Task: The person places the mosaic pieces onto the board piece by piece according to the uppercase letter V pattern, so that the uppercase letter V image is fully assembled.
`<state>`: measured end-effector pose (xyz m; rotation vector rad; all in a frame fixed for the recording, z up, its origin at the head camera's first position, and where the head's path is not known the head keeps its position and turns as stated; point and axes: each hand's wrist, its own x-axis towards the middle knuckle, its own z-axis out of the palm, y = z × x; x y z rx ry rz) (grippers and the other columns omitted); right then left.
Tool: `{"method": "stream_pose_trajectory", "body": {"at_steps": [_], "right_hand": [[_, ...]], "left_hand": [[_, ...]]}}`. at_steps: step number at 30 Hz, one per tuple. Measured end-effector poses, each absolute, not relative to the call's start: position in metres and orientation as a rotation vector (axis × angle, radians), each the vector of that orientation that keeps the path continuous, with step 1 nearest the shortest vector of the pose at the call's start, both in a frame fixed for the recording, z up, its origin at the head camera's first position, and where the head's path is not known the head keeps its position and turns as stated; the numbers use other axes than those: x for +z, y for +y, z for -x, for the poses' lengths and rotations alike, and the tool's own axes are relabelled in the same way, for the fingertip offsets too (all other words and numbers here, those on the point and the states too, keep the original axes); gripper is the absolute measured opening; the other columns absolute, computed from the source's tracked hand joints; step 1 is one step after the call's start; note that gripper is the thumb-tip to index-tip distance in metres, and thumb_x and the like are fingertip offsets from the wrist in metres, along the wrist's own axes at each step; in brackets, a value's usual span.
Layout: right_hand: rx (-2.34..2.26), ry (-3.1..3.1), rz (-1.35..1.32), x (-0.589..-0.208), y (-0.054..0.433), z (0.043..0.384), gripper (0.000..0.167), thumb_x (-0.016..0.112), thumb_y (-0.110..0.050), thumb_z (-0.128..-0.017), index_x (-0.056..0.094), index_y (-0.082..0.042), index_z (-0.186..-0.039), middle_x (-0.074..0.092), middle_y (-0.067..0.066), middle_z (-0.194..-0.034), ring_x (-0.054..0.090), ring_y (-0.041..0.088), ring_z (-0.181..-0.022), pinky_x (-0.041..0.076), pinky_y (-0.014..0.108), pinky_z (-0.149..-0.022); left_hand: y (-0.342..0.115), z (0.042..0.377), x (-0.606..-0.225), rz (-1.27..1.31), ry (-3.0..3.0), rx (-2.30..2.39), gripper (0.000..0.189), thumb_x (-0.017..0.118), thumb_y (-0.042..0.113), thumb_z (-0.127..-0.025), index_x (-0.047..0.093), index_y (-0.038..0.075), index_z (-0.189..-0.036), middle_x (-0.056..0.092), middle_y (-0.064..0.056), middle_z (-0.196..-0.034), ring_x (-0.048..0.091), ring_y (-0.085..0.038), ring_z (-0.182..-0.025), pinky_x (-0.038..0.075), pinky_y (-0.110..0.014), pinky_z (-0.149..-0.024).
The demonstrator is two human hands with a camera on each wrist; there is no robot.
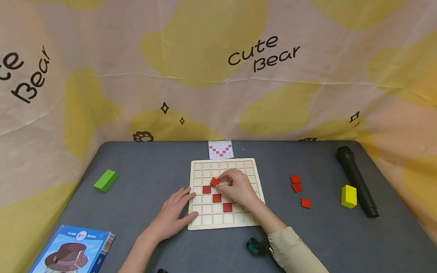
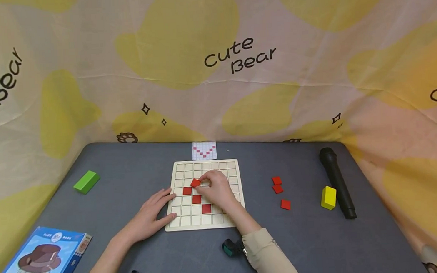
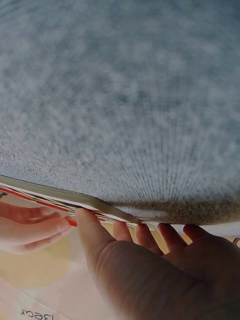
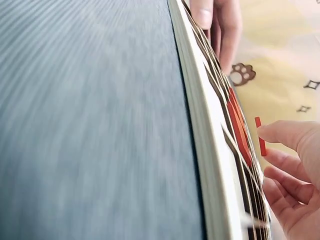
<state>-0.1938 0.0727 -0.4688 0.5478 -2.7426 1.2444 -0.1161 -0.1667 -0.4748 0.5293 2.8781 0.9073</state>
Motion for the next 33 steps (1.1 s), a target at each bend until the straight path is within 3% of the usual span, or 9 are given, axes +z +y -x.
{"method": "stream_pose_trajectory", "body": {"at_steps": [8, 15, 33], "right_hand": [[1.215, -2.776, -0.634, -0.469, 0.048, 0.198, 0.019, 0.077, -0.020, -0.083, 0.074, -0.012, -0.099, 0.066, 0.002, -0.106, 0.054, 0.018, -0.090, 0.044, 0.034, -0.077], [1.136, -2.788, -0.708, -0.472, 0.032, 0.205, 0.022, 0.075, -0.019, -0.084, 0.075, -0.010, -0.104, 0.068, 0.004, -0.107, 0.058, 0.023, -0.104, 0.044, 0.039, -0.093], [1.202, -2.746, -0.625, -0.479, 0.023, 0.205, 0.025, 0.077, -0.018, -0.083, 0.076, -0.011, -0.107, 0.068, 0.006, -0.109, 0.056, 0.026, -0.105, 0.042, 0.039, -0.092]], "left_hand": [[-0.167, 0.115, -0.474, -0.555, 2.879, 0.931, 0.060, 0.068, 0.034, -0.092, 0.049, 0.008, -0.142, 0.035, -0.013, -0.154, 0.024, -0.037, -0.143, 0.023, -0.063, -0.109], [-0.168, 0.115, -0.473, -0.557, 2.876, 0.924, 0.061, 0.068, 0.034, -0.091, 0.049, 0.007, -0.143, 0.035, -0.014, -0.154, 0.024, -0.038, -0.143, 0.023, -0.063, -0.109], [-0.167, 0.116, -0.474, -0.568, 2.875, 0.911, 0.059, 0.067, 0.035, -0.092, 0.049, 0.007, -0.142, 0.036, -0.014, -0.153, 0.025, -0.038, -0.143, 0.024, -0.064, -0.108]]}}
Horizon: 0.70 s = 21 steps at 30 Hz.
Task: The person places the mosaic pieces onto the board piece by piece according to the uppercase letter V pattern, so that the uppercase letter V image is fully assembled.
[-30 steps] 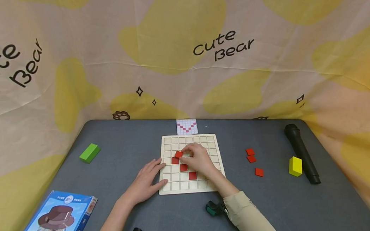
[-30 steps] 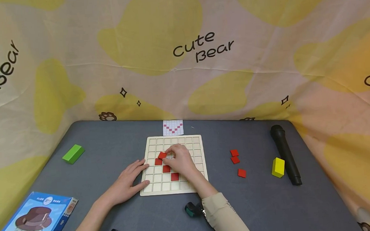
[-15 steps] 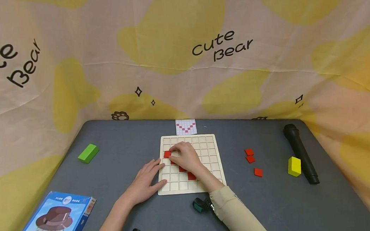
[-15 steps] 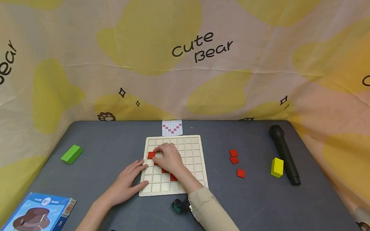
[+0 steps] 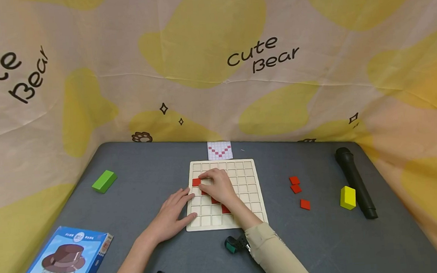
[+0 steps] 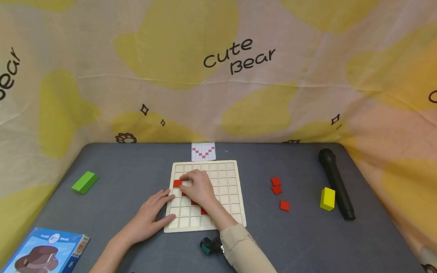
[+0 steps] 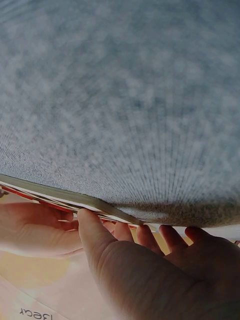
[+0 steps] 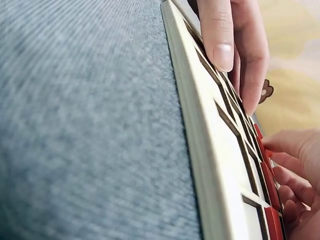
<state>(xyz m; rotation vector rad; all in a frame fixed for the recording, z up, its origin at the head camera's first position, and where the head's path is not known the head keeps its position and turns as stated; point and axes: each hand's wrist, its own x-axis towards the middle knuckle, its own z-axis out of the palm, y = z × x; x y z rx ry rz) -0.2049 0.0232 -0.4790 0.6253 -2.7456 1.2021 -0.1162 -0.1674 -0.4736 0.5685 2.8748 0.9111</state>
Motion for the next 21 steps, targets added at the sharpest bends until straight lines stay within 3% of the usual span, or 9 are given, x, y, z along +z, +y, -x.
{"method": "stream_pose_trajectory", "body": {"at_steps": [9, 16, 21], "right_hand": [[1.327, -2.752, -0.672, -0.476, 0.034, 0.201, 0.028, 0.070, -0.021, -0.089, 0.072, -0.011, -0.115, 0.066, 0.004, -0.118, 0.055, 0.023, -0.114, 0.042, 0.041, -0.098], [1.670, -2.696, -0.407, -0.467, 0.061, 0.195, 0.016, 0.066, -0.019, -0.093, 0.075, -0.018, -0.107, 0.067, -0.003, -0.101, 0.062, 0.013, -0.086, 0.050, 0.032, -0.076], [1.687, -2.685, -0.306, -0.461, 0.092, 0.195, 0.015, 0.065, -0.017, -0.093, 0.076, -0.020, -0.102, 0.069, -0.004, -0.096, 0.062, 0.015, -0.088, 0.048, 0.033, -0.076]], "left_hand": [[-0.168, 0.116, -0.475, -0.564, 2.884, 0.908, 0.059, 0.066, 0.036, -0.093, 0.049, 0.008, -0.142, 0.036, -0.013, -0.153, 0.025, -0.037, -0.143, 0.024, -0.064, -0.108], [-0.167, 0.116, -0.476, -0.551, 2.881, 0.921, 0.059, 0.066, 0.037, -0.093, 0.050, 0.009, -0.142, 0.036, -0.013, -0.153, 0.025, -0.037, -0.143, 0.024, -0.064, -0.107], [-0.167, 0.115, -0.476, -0.550, 2.889, 0.917, 0.059, 0.067, 0.036, -0.092, 0.050, 0.009, -0.142, 0.036, -0.013, -0.154, 0.024, -0.037, -0.143, 0.024, -0.064, -0.108]]}}
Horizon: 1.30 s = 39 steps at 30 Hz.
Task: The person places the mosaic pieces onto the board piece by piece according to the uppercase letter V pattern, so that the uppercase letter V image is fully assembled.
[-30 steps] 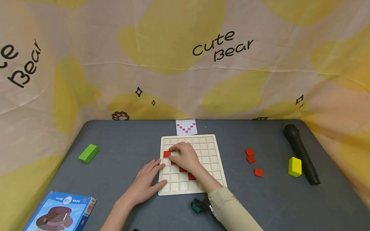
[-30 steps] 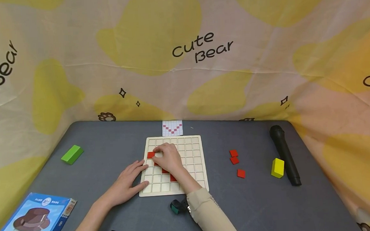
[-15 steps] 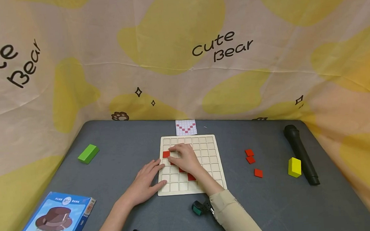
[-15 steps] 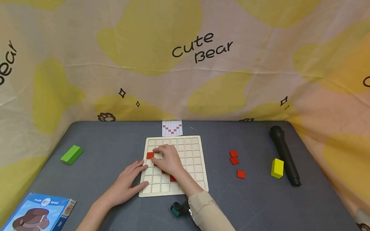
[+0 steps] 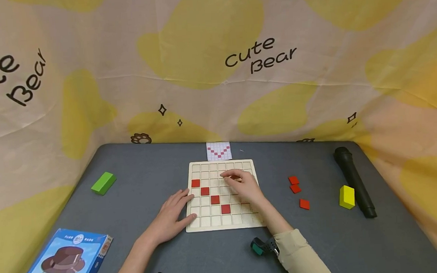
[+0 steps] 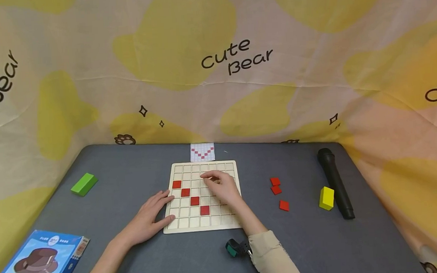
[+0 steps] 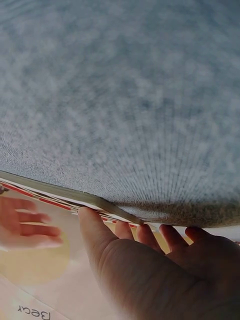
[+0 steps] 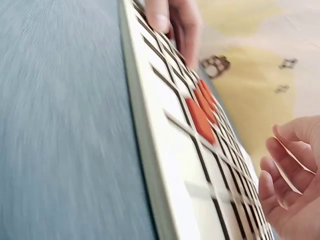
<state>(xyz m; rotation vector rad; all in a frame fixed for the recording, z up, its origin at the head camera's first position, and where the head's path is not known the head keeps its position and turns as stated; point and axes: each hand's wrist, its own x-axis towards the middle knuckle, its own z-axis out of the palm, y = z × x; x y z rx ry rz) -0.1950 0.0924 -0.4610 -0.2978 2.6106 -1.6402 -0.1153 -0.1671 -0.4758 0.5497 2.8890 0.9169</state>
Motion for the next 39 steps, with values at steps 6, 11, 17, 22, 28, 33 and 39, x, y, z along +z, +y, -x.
{"method": "stream_pose_trajectory", "body": {"at_steps": [6, 11, 17, 22, 28, 33, 39], "right_hand": [[-1.591, 2.679, 0.267, -0.460, 0.134, 0.193, 0.015, 0.066, -0.018, -0.093, 0.076, -0.018, -0.104, 0.071, -0.003, -0.098, 0.061, 0.017, -0.089, 0.047, 0.031, -0.075], [-1.527, 2.774, 0.236, -0.461, 0.168, 0.187, 0.015, 0.067, -0.018, -0.093, 0.075, -0.015, -0.106, 0.071, 0.000, -0.095, 0.061, 0.017, -0.082, 0.048, 0.029, -0.070], [-1.351, 3.056, 0.235, -0.463, 0.208, 0.182, 0.016, 0.066, -0.010, -0.091, 0.075, -0.010, -0.104, 0.069, 0.007, -0.100, 0.062, 0.022, -0.085, 0.049, 0.039, -0.077], [-1.181, 3.138, 0.145, -0.462, 0.241, 0.181, 0.024, 0.061, -0.007, -0.091, 0.070, -0.002, -0.112, 0.063, 0.021, -0.118, 0.054, 0.041, -0.108, 0.036, 0.055, -0.097], [-1.087, 3.094, 0.048, -0.463, 0.258, 0.178, 0.030, 0.060, -0.012, -0.092, 0.065, -0.001, -0.121, 0.057, 0.024, -0.126, 0.054, 0.038, -0.106, 0.038, 0.055, -0.095], [-1.106, 3.081, 0.118, -0.465, 0.253, 0.177, 0.031, 0.064, -0.011, -0.091, 0.066, -0.002, -0.120, 0.060, 0.022, -0.121, 0.059, 0.036, -0.101, 0.045, 0.053, -0.089], [-1.073, 3.110, 0.182, -0.466, 0.251, 0.178, 0.033, 0.068, -0.006, -0.085, 0.067, 0.000, -0.117, 0.063, 0.023, -0.116, 0.059, 0.039, -0.101, 0.045, 0.053, -0.090]], "left_hand": [[-0.167, 0.115, -0.476, -0.549, 2.895, 0.921, 0.059, 0.067, 0.036, -0.092, 0.050, 0.010, -0.142, 0.035, -0.012, -0.154, 0.024, -0.037, -0.143, 0.024, -0.065, -0.107], [-0.166, 0.116, -0.477, -0.546, 2.887, 0.916, 0.059, 0.066, 0.036, -0.093, 0.049, 0.010, -0.143, 0.035, -0.012, -0.154, 0.023, -0.037, -0.144, 0.023, -0.065, -0.108], [-0.166, 0.115, -0.477, -0.546, 2.888, 0.919, 0.059, 0.066, 0.035, -0.093, 0.049, 0.009, -0.143, 0.035, -0.012, -0.154, 0.024, -0.037, -0.144, 0.023, -0.064, -0.108], [-0.166, 0.115, -0.477, -0.544, 2.891, 0.917, 0.058, 0.066, 0.035, -0.093, 0.049, 0.009, -0.142, 0.035, -0.013, -0.154, 0.024, -0.037, -0.144, 0.023, -0.064, -0.108], [-0.166, 0.115, -0.478, -0.532, 2.893, 0.908, 0.059, 0.066, 0.036, -0.093, 0.050, 0.009, -0.142, 0.036, -0.012, -0.154, 0.024, -0.037, -0.144, 0.023, -0.064, -0.108], [-0.165, 0.115, -0.478, -0.507, 2.883, 0.914, 0.060, 0.067, 0.036, -0.091, 0.050, 0.009, -0.142, 0.035, -0.012, -0.154, 0.024, -0.036, -0.144, 0.022, -0.064, -0.108], [-0.165, 0.115, -0.477, -0.499, 2.873, 0.921, 0.061, 0.068, 0.037, -0.091, 0.049, 0.010, -0.142, 0.035, -0.012, -0.154, 0.024, -0.036, -0.144, 0.022, -0.063, -0.109]]}}
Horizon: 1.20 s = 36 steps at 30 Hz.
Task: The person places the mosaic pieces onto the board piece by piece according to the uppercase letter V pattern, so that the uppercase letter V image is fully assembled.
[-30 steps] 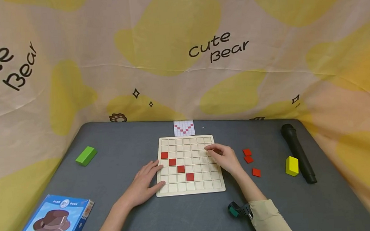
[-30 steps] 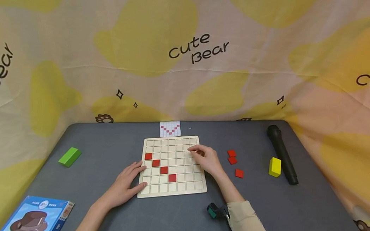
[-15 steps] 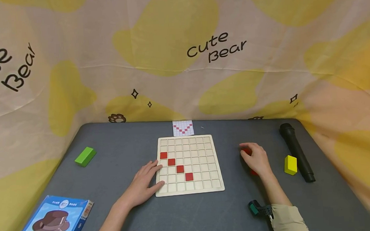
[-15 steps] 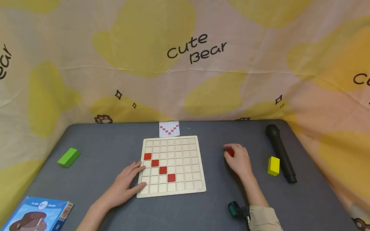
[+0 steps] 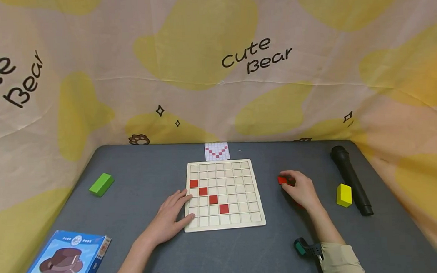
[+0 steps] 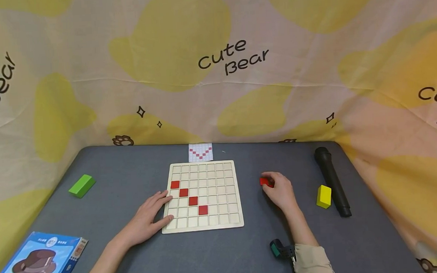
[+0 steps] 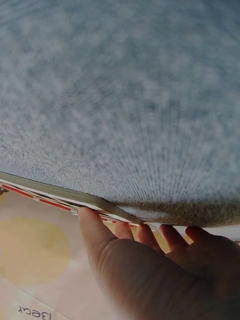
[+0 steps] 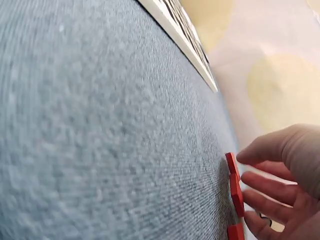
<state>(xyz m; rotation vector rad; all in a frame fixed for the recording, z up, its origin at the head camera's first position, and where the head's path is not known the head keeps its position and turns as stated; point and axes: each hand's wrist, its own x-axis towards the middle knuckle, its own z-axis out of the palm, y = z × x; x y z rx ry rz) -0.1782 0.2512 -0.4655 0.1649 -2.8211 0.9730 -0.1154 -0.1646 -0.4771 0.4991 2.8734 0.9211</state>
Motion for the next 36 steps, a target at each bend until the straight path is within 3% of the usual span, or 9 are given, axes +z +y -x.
{"method": "stream_pose_trajectory", "body": {"at_steps": [6, 20, 36], "right_hand": [[0.894, -2.864, -0.089, -0.466, 0.255, 0.178, 0.031, 0.070, -0.011, -0.084, 0.069, 0.002, -0.112, 0.059, 0.027, -0.123, 0.049, 0.047, -0.111, 0.038, 0.058, -0.095], [0.870, -2.865, -0.092, -0.469, 0.252, 0.177, 0.028, 0.076, -0.020, -0.084, 0.070, -0.001, -0.103, 0.059, 0.025, -0.120, 0.049, 0.041, -0.105, 0.042, 0.055, -0.088], [1.035, -2.788, -0.344, -0.464, 0.193, 0.173, 0.023, 0.082, -0.023, -0.079, 0.073, -0.011, -0.097, 0.068, 0.009, -0.107, 0.056, 0.031, -0.104, 0.043, 0.051, -0.091]], "left_hand": [[-0.165, 0.116, -0.478, -0.502, 2.873, 0.917, 0.061, 0.067, 0.037, -0.092, 0.049, 0.011, -0.143, 0.034, -0.011, -0.155, 0.023, -0.035, -0.144, 0.022, -0.063, -0.109], [-0.166, 0.115, -0.479, -0.527, 2.893, 0.926, 0.060, 0.067, 0.036, -0.091, 0.049, 0.009, -0.142, 0.035, -0.012, -0.154, 0.024, -0.037, -0.144, 0.023, -0.064, -0.108], [-0.166, 0.116, -0.481, -0.538, 2.900, 0.921, 0.060, 0.067, 0.037, -0.092, 0.050, 0.010, -0.142, 0.036, -0.012, -0.154, 0.025, -0.037, -0.143, 0.023, -0.064, -0.108]]}}
